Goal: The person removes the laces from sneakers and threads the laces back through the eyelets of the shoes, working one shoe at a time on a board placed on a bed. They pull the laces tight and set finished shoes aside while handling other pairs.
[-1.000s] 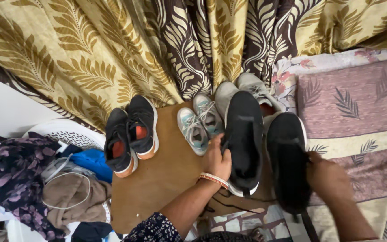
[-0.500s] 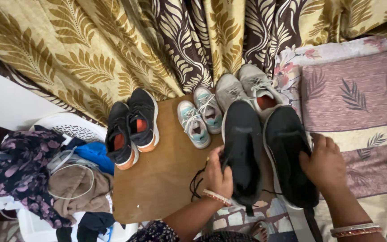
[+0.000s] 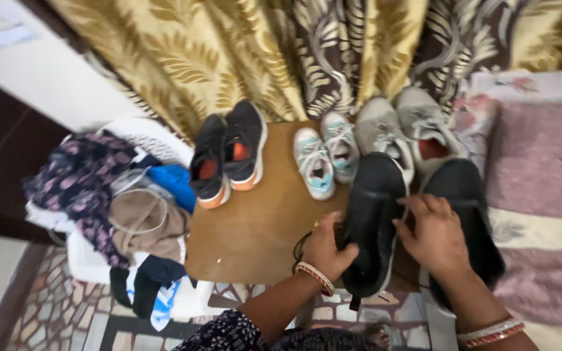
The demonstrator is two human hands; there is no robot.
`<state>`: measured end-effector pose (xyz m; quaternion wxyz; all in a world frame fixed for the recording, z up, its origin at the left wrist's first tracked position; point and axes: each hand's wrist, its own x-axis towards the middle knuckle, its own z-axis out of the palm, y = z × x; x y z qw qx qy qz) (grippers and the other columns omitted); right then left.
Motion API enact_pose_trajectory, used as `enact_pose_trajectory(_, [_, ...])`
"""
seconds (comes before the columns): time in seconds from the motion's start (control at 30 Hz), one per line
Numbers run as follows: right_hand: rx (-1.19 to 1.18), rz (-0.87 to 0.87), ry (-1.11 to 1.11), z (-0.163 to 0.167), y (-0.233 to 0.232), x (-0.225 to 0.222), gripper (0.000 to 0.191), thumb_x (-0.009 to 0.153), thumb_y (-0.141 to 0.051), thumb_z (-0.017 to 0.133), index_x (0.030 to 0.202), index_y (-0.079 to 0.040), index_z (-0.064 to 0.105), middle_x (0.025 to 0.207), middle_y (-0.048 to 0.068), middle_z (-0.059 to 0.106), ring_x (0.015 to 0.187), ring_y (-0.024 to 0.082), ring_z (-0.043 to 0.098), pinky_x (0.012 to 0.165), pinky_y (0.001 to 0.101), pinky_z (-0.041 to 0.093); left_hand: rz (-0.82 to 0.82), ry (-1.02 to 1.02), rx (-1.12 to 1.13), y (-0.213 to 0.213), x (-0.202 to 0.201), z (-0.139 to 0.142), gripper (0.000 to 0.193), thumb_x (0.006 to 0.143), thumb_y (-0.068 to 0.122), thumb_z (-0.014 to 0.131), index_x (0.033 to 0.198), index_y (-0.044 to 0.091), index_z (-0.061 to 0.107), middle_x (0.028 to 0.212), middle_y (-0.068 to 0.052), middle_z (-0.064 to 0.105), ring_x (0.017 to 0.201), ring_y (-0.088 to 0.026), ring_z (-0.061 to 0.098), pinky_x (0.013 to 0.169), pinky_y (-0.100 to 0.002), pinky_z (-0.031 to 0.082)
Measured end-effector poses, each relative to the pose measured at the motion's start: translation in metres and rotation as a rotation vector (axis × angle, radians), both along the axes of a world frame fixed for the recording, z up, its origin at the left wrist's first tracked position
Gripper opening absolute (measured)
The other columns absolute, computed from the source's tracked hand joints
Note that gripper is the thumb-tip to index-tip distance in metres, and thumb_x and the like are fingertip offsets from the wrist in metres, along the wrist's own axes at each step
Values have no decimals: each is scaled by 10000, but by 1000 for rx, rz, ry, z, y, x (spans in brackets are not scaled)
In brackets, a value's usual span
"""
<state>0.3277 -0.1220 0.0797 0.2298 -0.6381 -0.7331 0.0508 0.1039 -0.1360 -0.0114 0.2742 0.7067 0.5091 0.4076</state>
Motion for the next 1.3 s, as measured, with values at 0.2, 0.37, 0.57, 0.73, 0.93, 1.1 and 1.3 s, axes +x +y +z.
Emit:
enact_pose_trajectory(0.2, [138, 139, 114, 22, 30, -14, 318, 792, -199, 767, 1097, -121, 725, 1100, 122, 692, 1093, 367, 618, 949, 476, 490, 30, 56, 9, 30, -22, 34, 456, 906, 283, 748, 1284, 92, 580, 1207, -168, 672, 1108, -399, 651, 948, -483, 524])
enact_pose_trajectory(0.37, [206, 300, 131, 52, 48, -48, 257, 783, -142, 750, 1034, -98, 719, 1053, 105, 706, 1074, 353, 629, 959, 454, 499, 43, 499, 123, 80, -84, 43, 348, 748, 121, 726, 1089, 132, 661, 1179, -138, 679, 1114, -378, 614, 967, -503, 483])
enact_pose_trajectory(0.57, [190, 321, 130, 62, 64, -110, 234, 758, -144, 757, 984, -94, 726, 1035, 98, 708, 1061, 341, 635, 915, 455, 496, 361, 936, 261, 154, -153, 12, 535, 717, 190, 680, 1236, 65, 647, 1268, -123, 651, 1211, -320, 572, 972, -580, 407])
enact_pose_trajectory(0.73, [91, 287, 68, 51, 76, -158, 225, 746, -161, 753, 964, -107, 741, 1016, 89, 716, 1044, 330, 641, 925, 471, 488, 247, 999, 39, 188, -175, -15, 207, 907, 206, 655, 1090, 116, 693, 1112, -109, 721, 1092, -291, 655, 1000, -645, 379])
enact_pose_trajectory(0.93, [18, 148, 19, 29, 81, -188, 221, 803, -238, 734, 993, -125, 744, 999, 109, 724, 996, 348, 673, 895, 465, 520, -177, 892, 105, 168, -151, 10, 272, 700, 339, 760, 843, 108, 751, 892, -149, 736, 874, -327, 713, 821, -502, 510])
enact_pose_trajectory(1.1, [-374, -195, 25, 2, 68, -187, 287, 837, -330, 730, 1067, -158, 749, 1072, 123, 738, 964, 363, 713, 831, 476, 563, -677, 595, 120, 90, -124, 40, 502, 605, 604, 794, 800, 142, 778, 766, -133, 718, 758, -332, 725, 702, -460, 581])
enact_pose_trajectory(1.3, [-478, -306, 30, -25, 32, -180, 479, 740, -372, 802, 1132, -121, 689, 1075, 133, 735, 973, 352, 724, 834, 471, 570, -486, 183, 39, 98, -156, 34, 236, 901, 413, 722, 870, 181, 748, 790, -68, 736, 774, -286, 723, 673, -440, 566])
